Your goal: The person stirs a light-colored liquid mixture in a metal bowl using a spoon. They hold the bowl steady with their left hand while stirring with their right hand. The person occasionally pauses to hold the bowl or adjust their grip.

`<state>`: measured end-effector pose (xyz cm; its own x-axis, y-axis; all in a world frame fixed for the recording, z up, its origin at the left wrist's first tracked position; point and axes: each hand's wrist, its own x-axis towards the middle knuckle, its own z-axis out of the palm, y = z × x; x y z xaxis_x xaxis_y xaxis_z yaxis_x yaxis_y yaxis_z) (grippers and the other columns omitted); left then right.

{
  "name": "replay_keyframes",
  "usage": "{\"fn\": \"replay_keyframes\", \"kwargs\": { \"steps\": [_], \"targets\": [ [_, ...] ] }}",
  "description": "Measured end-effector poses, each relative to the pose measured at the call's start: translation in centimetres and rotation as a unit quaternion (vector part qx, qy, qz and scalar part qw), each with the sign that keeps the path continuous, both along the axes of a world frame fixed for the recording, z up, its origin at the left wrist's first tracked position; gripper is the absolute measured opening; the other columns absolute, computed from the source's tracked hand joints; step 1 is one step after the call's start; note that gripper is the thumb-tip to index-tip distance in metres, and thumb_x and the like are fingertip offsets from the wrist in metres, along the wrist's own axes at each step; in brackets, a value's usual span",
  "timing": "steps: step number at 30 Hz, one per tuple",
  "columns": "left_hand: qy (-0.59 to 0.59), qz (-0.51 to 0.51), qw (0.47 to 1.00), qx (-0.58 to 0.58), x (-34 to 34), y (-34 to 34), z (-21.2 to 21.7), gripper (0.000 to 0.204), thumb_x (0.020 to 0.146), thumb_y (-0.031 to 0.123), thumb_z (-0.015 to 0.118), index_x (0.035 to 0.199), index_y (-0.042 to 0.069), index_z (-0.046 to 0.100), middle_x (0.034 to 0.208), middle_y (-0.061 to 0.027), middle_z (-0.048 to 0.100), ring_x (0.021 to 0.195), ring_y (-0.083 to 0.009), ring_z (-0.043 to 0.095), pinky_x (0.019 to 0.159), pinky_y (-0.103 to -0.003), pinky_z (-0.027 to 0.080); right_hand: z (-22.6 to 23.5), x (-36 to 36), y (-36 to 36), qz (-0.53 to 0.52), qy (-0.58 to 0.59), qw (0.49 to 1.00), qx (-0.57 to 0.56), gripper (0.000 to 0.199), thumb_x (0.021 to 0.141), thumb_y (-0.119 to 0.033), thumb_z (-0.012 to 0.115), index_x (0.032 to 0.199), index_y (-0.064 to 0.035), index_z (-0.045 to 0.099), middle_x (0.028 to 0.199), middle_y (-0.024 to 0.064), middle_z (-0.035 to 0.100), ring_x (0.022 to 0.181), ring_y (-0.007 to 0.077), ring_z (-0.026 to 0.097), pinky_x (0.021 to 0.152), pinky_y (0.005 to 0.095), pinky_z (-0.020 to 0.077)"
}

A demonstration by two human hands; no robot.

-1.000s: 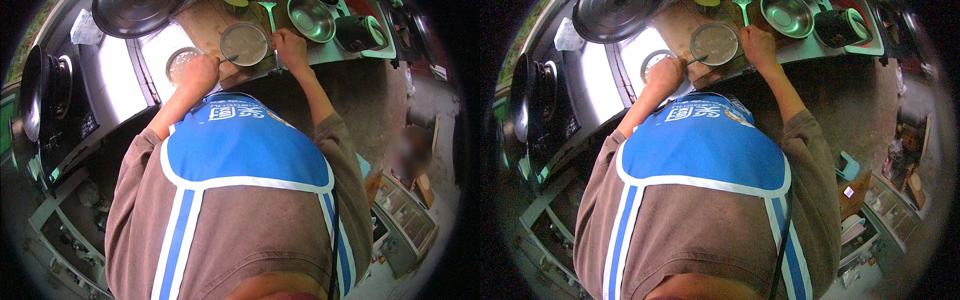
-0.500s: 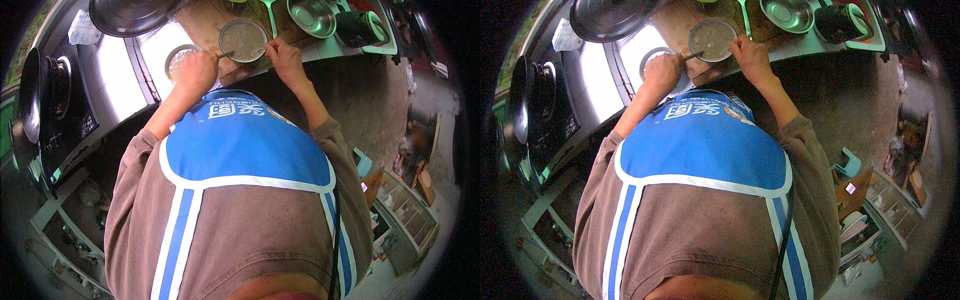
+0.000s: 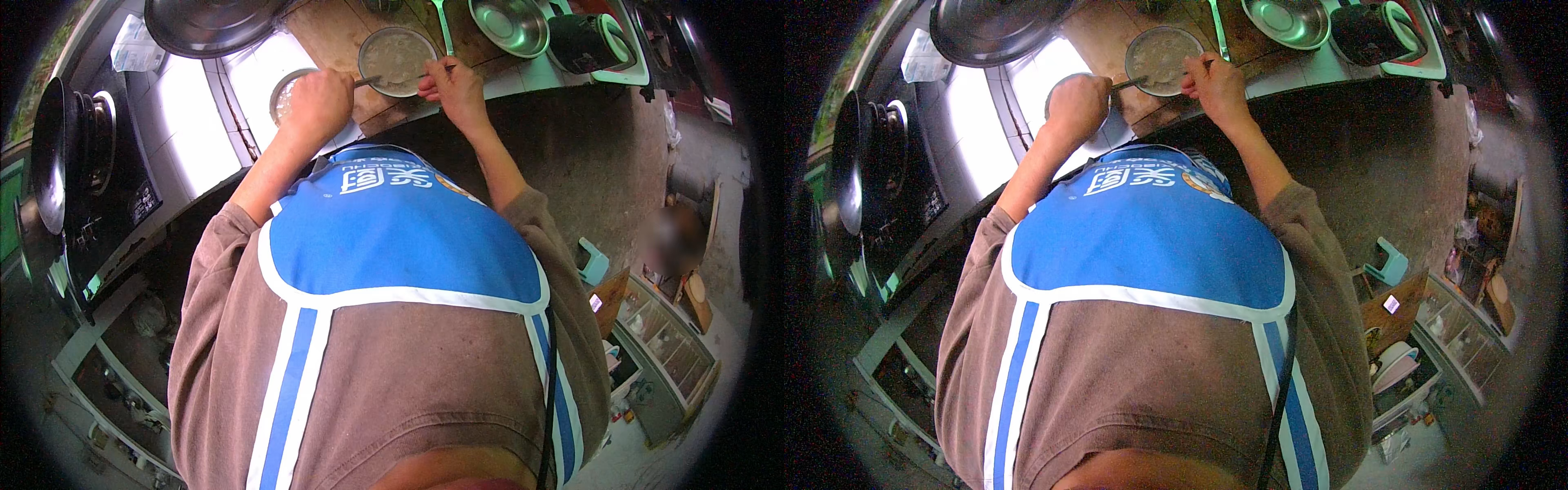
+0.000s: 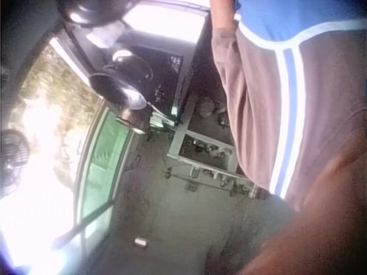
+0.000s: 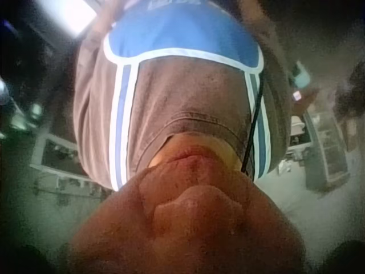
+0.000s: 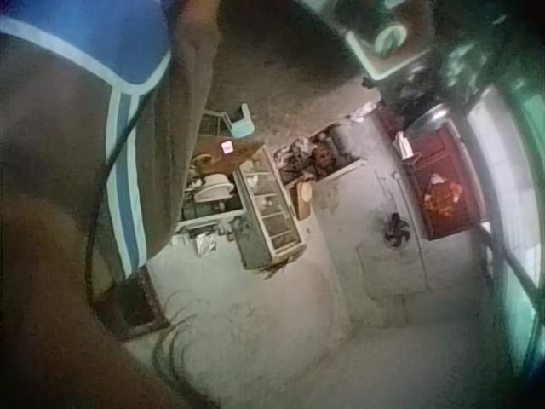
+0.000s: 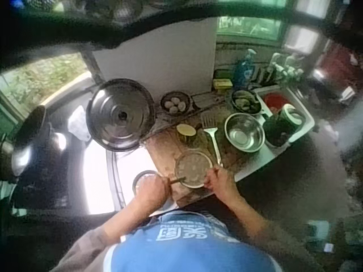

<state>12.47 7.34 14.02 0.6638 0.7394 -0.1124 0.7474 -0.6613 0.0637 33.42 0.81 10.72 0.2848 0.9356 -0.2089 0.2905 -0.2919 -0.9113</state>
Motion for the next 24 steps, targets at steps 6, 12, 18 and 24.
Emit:
{"fn": "replay_keyframes", "kwargs": {
  "steps": [6, 12, 18, 24],
  "targets": [
    [0.003, 0.013, 1.000, -0.021, 0.0, 0.6, 0.6, 0.018, 0.078, 0.010, 0.047, 0.077, 0.005, 0.065, 0.073, -0.0193, 0.063, 0.068, -0.0345, 0.064, 0.058, -0.043, 0.052, -1.7, -1.0, -0.2, -0.074, 0.148, 0.986, 0.032, 0.032, 0.091, -0.026, 0.049, 0.085, 0.0048, 0.052, 0.068, 0.0144, 0.063, 0.058, 0.0180, 0.064, 0.050, 0.0262, 0.0518],
    [-0.011, 0.001, 1.000, 0.008, 0.1, 1.1, 0.5, 0.016, 0.075, 0.010, 0.050, 0.074, 0.004, 0.065, 0.070, -0.0178, 0.063, 0.066, -0.0326, 0.064, 0.056, -0.040, 0.052, -1.6, -1.6, -1.0, -0.101, 0.202, 0.974, 0.035, 0.030, 0.092, -0.025, 0.048, 0.086, 0.0042, 0.051, 0.073, 0.0154, 0.063, 0.061, 0.0197, 0.065, 0.052, 0.0268, 0.0534],
    [-0.006, 0.016, 1.000, -0.004, 0.3, 1.4, 0.3, 0.016, 0.076, 0.010, 0.050, 0.074, 0.005, 0.065, 0.072, -0.0181, 0.063, 0.069, -0.0331, 0.064, 0.058, -0.041, 0.052, -2.1, -1.3, -1.3, -0.116, 0.239, 0.963, 0.040, 0.029, 0.093, -0.024, 0.045, 0.092, 0.0054, 0.049, 0.076, 0.0178, 0.064, 0.064, 0.0223, 0.066, 0.055, 0.0280, 0.0545],
    [0.000, 0.020, 1.000, -0.014, 0.6, 1.6, 0.6, 0.016, 0.076, 0.008, 0.049, 0.075, 0.004, 0.065, 0.073, -0.0192, 0.063, 0.070, -0.0342, 0.064, 0.060, -0.043, 0.051, -2.4, -0.7, -1.8, -0.122, 0.246, 0.961, 0.036, 0.030, 0.094, -0.024, 0.044, 0.094, 0.0054, 0.048, 0.079, 0.0189, 0.063, 0.068, 0.0249, 0.066, 0.058, 0.0282, 0.0546]
  ]
}}
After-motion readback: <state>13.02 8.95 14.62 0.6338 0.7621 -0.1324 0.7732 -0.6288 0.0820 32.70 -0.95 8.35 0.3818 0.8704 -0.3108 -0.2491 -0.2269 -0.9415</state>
